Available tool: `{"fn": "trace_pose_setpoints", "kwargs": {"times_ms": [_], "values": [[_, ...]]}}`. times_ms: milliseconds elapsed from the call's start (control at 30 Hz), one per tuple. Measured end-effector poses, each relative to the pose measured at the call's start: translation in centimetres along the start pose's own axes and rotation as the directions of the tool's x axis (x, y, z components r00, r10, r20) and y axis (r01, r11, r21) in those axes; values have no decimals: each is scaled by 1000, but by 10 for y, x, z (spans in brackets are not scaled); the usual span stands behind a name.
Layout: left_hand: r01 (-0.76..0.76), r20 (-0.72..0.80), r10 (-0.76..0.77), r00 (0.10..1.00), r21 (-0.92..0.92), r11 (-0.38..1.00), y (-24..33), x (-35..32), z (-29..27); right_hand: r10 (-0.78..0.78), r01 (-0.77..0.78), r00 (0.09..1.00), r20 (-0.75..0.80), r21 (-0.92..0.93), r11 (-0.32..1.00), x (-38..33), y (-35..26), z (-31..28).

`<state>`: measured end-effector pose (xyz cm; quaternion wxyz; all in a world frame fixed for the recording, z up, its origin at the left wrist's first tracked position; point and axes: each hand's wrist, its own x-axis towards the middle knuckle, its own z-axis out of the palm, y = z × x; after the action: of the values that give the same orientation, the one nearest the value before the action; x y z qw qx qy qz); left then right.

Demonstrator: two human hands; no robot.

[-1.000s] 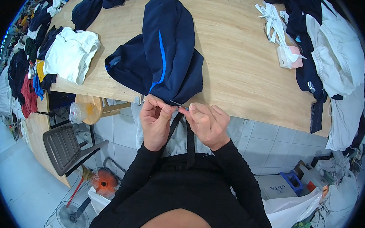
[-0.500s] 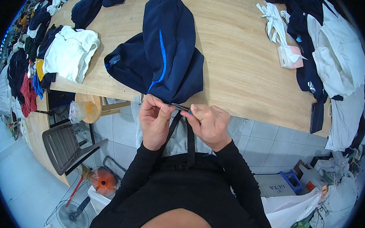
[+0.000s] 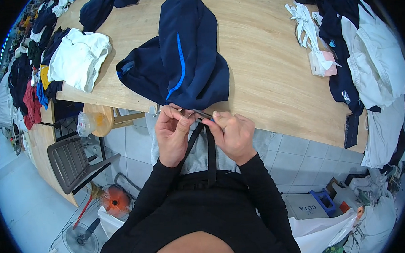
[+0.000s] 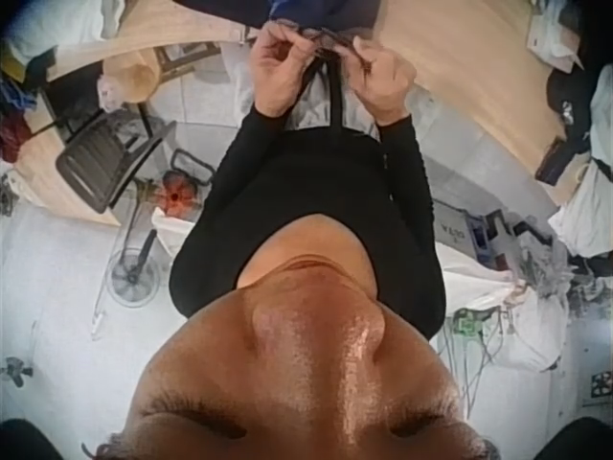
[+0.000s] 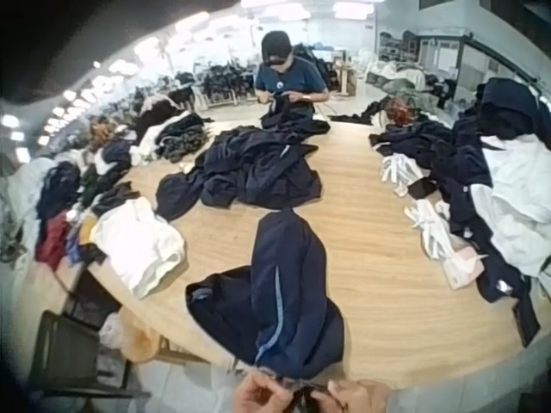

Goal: Trimming excess threads from blue fabric garments using a pair of small thread snips.

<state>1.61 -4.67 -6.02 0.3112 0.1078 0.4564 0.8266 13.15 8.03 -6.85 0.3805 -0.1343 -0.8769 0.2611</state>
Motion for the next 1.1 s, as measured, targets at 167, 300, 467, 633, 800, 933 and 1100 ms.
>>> {"fn": "trace_pose_setpoints", "kwargs": {"times_ms": [167, 300, 467, 633, 800, 933, 1100], "values": [[-119, -427, 193, 884, 194, 974, 30, 36, -90, 471, -415, 846, -249, 246, 876, -17, 30, -22], [-158, -415, 474, 777, 600, 784, 70, 42, -99, 727, -671, 641, -247, 280, 687, -13, 77, -38], [-260, 395, 119, 911, 325, 909, 107, 22, -22, 589, -637, 744, -317, -67, 768, -71, 172, -41], [-39, 672, 433, 600, -517, 855, 127, 2, 100, 734, -773, 619, -279, -383, 506, -39, 138, -18], [32, 718, 501, 483, -586, 809, 81, -1, 112, 704, -730, 668, -242, -397, 556, -38, 142, -12], [-12, 801, 515, 307, -537, 843, 47, -9, 126, 700, -726, 671, -245, -408, 554, -35, 131, -8], [-729, 391, 814, 428, -382, 567, 41, -23, 166, 666, -705, 695, -271, -434, 560, -42, 141, -10]]}}
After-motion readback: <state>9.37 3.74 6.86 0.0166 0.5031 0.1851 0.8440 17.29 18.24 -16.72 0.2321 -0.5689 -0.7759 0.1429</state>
